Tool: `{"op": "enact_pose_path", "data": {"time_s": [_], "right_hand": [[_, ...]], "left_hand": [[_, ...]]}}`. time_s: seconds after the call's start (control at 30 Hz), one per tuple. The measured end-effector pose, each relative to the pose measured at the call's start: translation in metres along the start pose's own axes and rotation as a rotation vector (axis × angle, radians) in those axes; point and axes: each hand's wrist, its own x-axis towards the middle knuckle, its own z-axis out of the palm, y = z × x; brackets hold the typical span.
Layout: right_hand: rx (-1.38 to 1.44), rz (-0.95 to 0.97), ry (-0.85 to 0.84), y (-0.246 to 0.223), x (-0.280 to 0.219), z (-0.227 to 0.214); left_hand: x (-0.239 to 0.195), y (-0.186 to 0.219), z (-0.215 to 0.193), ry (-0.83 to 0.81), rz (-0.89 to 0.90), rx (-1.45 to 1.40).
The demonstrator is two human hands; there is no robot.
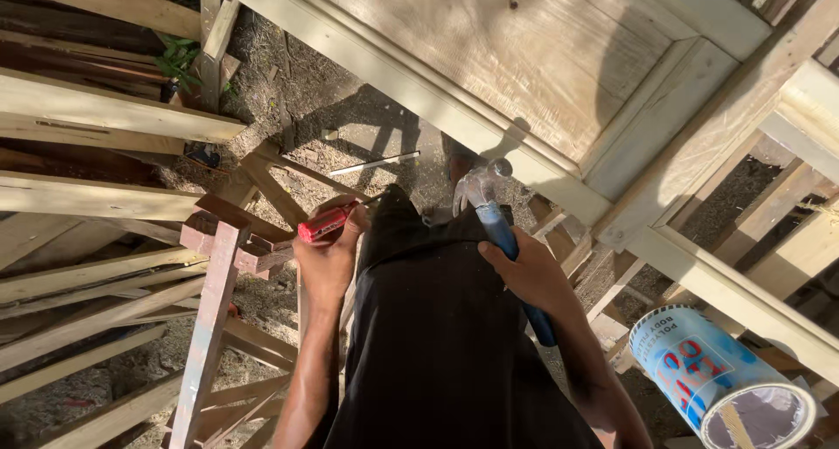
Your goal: The person uses a hammer and a red-handled punch to drive fasteners into a wooden frame. They repeatedly position the punch and strike it to secure the frame components together.
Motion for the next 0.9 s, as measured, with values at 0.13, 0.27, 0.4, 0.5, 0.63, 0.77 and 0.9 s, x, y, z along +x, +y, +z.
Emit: {"op": "enact_pose_path", "data": {"time_s": [0.13, 0.27, 0.4, 0.5, 0.63, 0.77, 0.9], "right_hand": [[-0.025, 0.036, 0.037, -0.029, 0.022, -0.035], [0.089, -0.102, -0.029, -0.044, 0.054, -0.05], [0.308, -0.006, -0.004, -0.066, 0.072, -0.042], [0.364, 0.109, 0.05, -0.094, 0.081, -0.036], [0.216, 0.151, 0.242, -0.133, 0.102, -0.026], [0.307, 0.379, 0.499, -0.162, 0.107, 0.01], [0.158, 0.453, 0.767, -0.18, 0.126, 0.034]], "left_hand": [[0.048, 0.036, 0.002, 0.024, -0.093, -0.035], [0.086, 0.057, 0.012, 0.061, 0.033, -0.173], [0.151, 0.057, 0.023, -0.003, 0.156, -0.154], [0.217, 0.054, 0.041, -0.082, 0.221, -0.188], [0.314, 0.062, 0.083, -0.249, 0.324, -0.282], [0.389, 0.067, 0.104, -0.438, 0.46, -0.17], [0.435, 0.077, 0.119, -0.446, 0.673, -0.052]]}}
